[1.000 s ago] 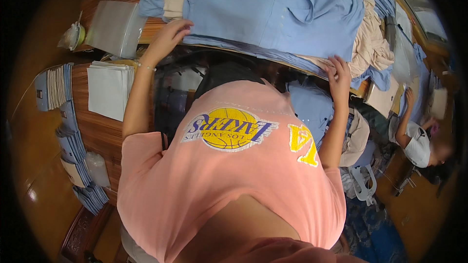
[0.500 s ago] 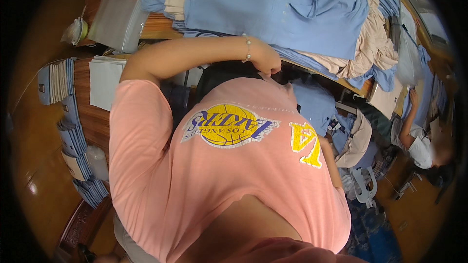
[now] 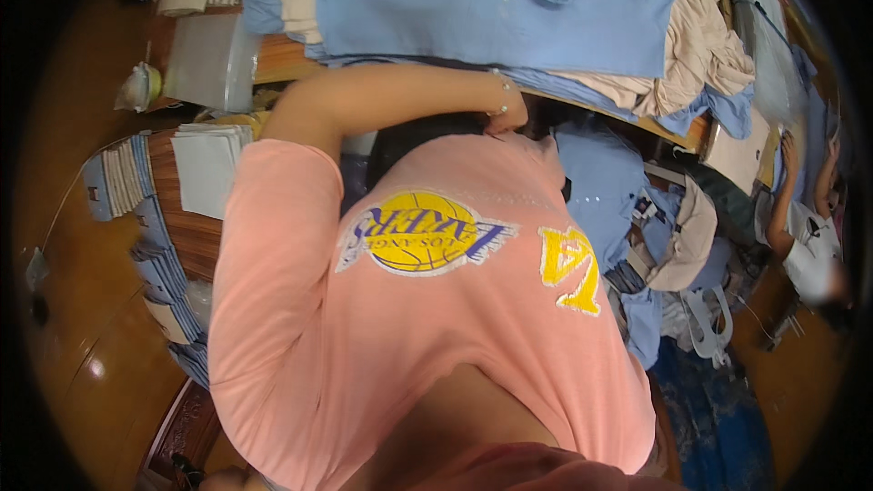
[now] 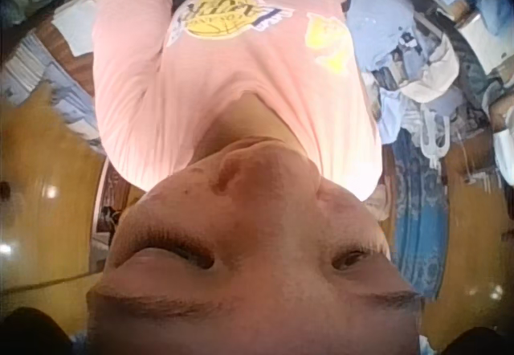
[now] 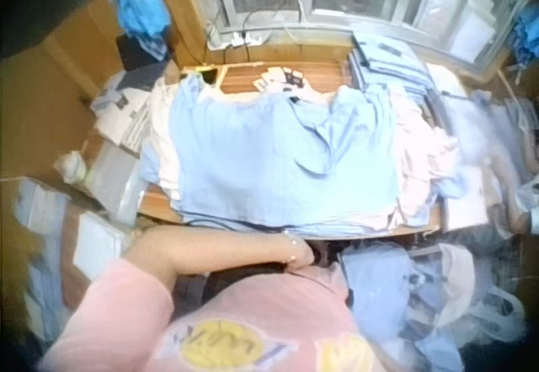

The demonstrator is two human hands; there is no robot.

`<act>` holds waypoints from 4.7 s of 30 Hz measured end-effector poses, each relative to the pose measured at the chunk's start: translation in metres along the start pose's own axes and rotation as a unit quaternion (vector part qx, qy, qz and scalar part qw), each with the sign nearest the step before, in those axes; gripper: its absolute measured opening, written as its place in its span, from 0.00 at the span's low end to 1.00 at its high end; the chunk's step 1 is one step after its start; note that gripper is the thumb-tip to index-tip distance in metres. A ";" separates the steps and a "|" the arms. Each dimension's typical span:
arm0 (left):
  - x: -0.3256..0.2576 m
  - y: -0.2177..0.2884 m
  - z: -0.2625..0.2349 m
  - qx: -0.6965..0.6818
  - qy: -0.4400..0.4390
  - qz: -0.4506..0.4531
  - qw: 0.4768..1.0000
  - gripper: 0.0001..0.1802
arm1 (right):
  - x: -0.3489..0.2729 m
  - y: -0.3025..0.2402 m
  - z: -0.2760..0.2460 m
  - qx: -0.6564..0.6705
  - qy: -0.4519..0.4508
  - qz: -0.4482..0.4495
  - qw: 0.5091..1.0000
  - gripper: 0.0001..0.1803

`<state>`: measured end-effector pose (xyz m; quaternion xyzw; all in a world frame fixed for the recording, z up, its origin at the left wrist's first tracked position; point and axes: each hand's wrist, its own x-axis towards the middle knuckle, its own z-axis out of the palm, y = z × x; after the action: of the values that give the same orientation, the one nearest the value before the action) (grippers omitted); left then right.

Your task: The person folds several shirts by hand on a wooden table, aligning buttons and smoothing the fabric for each garment. They pick up shirts from a pile, button several buttons on each, and stack them neatly after folding.

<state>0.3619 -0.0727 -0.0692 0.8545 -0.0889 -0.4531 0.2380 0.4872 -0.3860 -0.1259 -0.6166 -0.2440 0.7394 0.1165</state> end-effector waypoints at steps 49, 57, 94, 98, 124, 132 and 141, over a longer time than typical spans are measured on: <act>-0.124 -0.111 0.203 -0.088 0.798 -0.181 0.568 0.15 | 0.045 -0.186 -0.138 -0.574 0.501 -0.414 0.498 0.23; -0.214 -0.088 0.170 -0.249 0.758 -0.259 0.545 0.11 | 0.018 -0.281 -0.109 -0.532 0.452 -0.380 0.606 0.12; -0.159 -0.134 -0.046 -0.083 0.525 -0.031 0.846 0.11 | 0.093 -0.329 -0.005 -0.083 0.361 -0.414 0.832 0.12; -0.154 -0.123 -0.078 -0.058 0.398 -0.088 0.911 0.10 | 0.097 -0.334 -0.004 -0.139 0.375 -0.401 0.824 0.14; -0.208 -0.006 0.004 -0.379 0.707 -0.062 0.593 0.11 | -0.020 -0.375 -0.009 -0.207 0.288 -0.572 0.740 0.08; -0.200 0.006 0.030 -0.462 0.653 -0.074 0.595 0.08 | 0.002 -0.331 0.003 -0.206 0.328 -0.594 0.705 0.07; -0.201 0.008 0.023 -0.363 0.683 -0.084 0.628 0.09 | 0.000 -0.329 0.014 -0.157 0.351 -0.562 0.732 0.07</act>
<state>0.2283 -0.0135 0.0706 0.7672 0.3431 0.2471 0.4823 0.4309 -0.1081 0.0416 -0.5925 -0.6000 0.2213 0.4898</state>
